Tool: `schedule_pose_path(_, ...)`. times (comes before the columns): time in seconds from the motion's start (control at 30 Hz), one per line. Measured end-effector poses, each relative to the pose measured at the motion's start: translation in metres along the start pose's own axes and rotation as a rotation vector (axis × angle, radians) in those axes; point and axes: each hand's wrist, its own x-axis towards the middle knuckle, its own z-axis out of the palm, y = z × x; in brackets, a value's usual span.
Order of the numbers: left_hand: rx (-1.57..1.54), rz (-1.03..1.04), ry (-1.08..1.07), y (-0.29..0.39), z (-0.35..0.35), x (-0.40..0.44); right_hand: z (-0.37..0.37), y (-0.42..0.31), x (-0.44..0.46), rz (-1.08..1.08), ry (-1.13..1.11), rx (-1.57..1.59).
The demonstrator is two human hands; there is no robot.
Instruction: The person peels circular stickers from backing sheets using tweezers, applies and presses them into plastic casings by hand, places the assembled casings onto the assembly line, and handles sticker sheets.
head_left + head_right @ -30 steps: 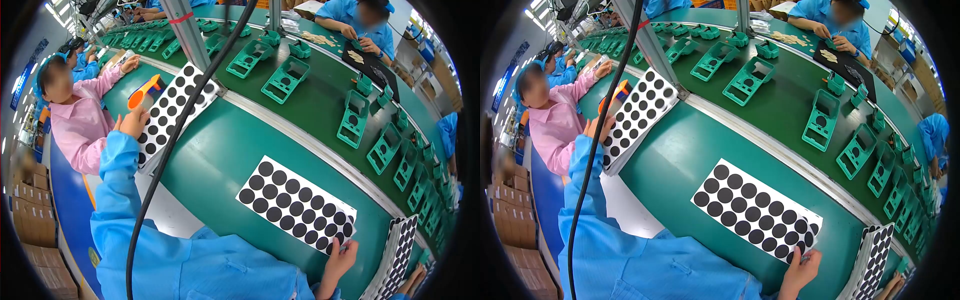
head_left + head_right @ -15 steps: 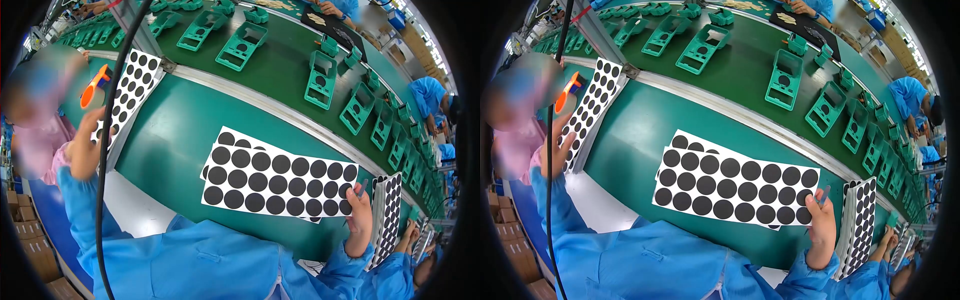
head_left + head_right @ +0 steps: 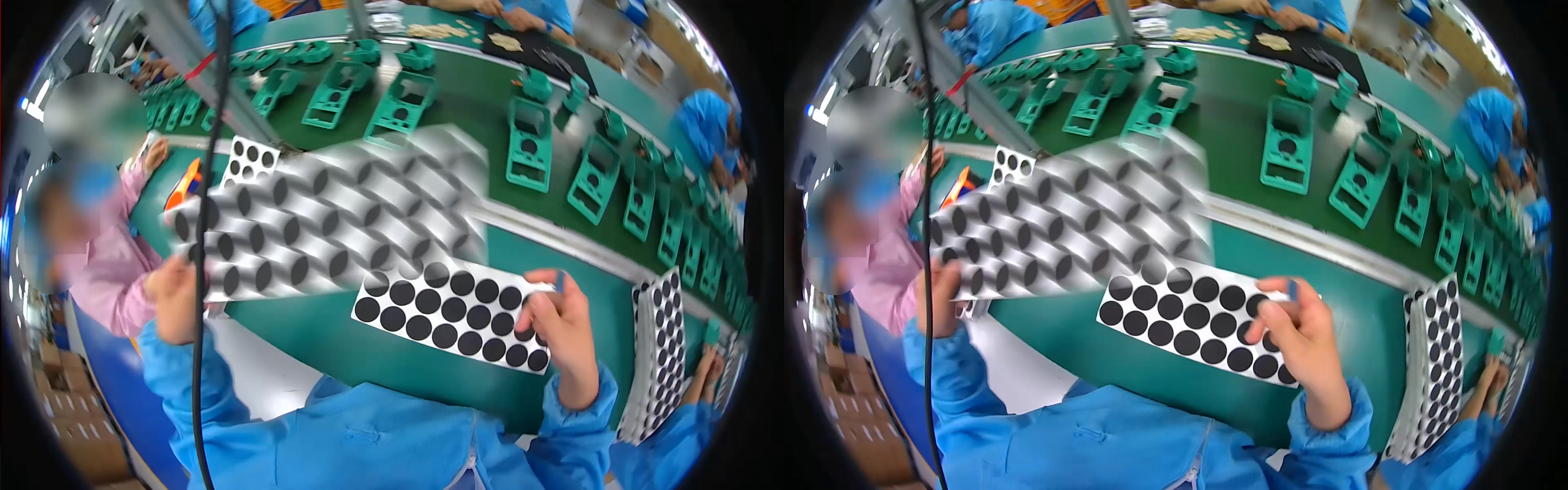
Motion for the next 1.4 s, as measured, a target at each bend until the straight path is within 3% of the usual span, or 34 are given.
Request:
schedule_pose_path(0.07, -0.244, 0.058, 0.300, -0.019, -0.059, 0.014, 0.002, 0.006, 0.005, -0.033, -0.043, -0.006)
schedule_pose_path(0.1, -0.304, -0.034, 0.216, -0.031, -0.098, 0.017, 0.001, 0.012, 0.006, -0.060, -0.063, 0.000)
schedule_pose_path(0.13, -0.206, -0.010, 0.385, -0.041, -0.126, 0.019, 0.000, 0.012, 0.006, -0.028, -0.028, -0.003)
schedule_pose_path(0.17, -0.200, 0.037, 0.434, -0.074, -0.176, 0.033, -0.003, 0.016, 0.006, -0.059, -0.006, -0.035)
schedule_pose_path(0.23, -0.245, 0.116, 0.590, -0.102, -0.213, 0.042, -0.008, 0.027, 0.008, -0.090, 0.057, -0.051)
schedule_pose_path(0.3, -0.401, -0.124, 0.505, -0.114, -0.237, 0.048, -0.008, 0.031, 0.008, -0.069, 0.054, -0.037)
schedule_pose_path(0.37, -0.488, -0.203, 0.650, -0.126, -0.253, 0.060, -0.005, 0.033, 0.009, -0.060, 0.053, -0.030)
schedule_pose_path(0.43, -0.607, -0.313, 0.438, -0.158, -0.303, 0.075, 0.000, 0.032, 0.010, -0.042, 0.058, -0.045)
schedule_pose_path(0.47, -0.614, -0.308, 0.444, -0.165, -0.311, 0.074, 0.001, 0.033, 0.011, -0.054, 0.044, -0.069)
schedule_pose_path(0.7, -0.086, -0.298, 0.612, -0.194, -0.357, 0.115, 0.007, 0.037, 0.014, -0.082, 0.039, -0.079)
schedule_pose_path(1.03, 0.687, -0.230, 0.868, -0.207, -0.382, 0.129, 0.012, 0.034, 0.013, -0.071, 0.069, -0.215)
schedule_pose_path(1.07, 0.653, -0.052, 0.797, -0.212, -0.380, 0.124, 0.013, 0.033, 0.013, -0.076, 0.069, -0.227)
schedule_pose_path(1.1, 0.652, -0.051, 0.799, -0.196, -0.368, 0.117, 0.013, 0.033, 0.013, -0.082, 0.070, -0.238)
schedule_pose_path(1.13, 1.203, 0.025, 0.874, -0.176, -0.335, 0.121, 0.014, 0.032, 0.012, -0.084, 0.069, -0.238)
schedule_pose_path(1.17, 1.760, 0.108, 0.912, -0.151, -0.255, 0.090, 0.014, 0.031, 0.012, -0.073, 0.069, -0.241)
schedule_pose_path(1.27, 1.904, 0.096, 0.814, -0.111, -0.207, 0.082, 0.015, 0.031, 0.011, -0.084, 0.083, -0.250)
schedule_pose_path(1.3, 1.781, -0.009, 0.842, -0.096, -0.191, 0.083, 0.017, 0.031, 0.011, -0.107, 0.096, -0.250)
schedule_pose_path(1.33, 1.735, 0.302, 0.800, -0.080, -0.171, 0.080, 0.017, 0.032, 0.012, -0.122, 0.082, -0.211)
schedule_pose_path(1.4, 1.129, 0.533, 0.576, -0.069, -0.148, 0.092, 0.017, 0.031, 0.013, -0.105, 0.071, -0.299)
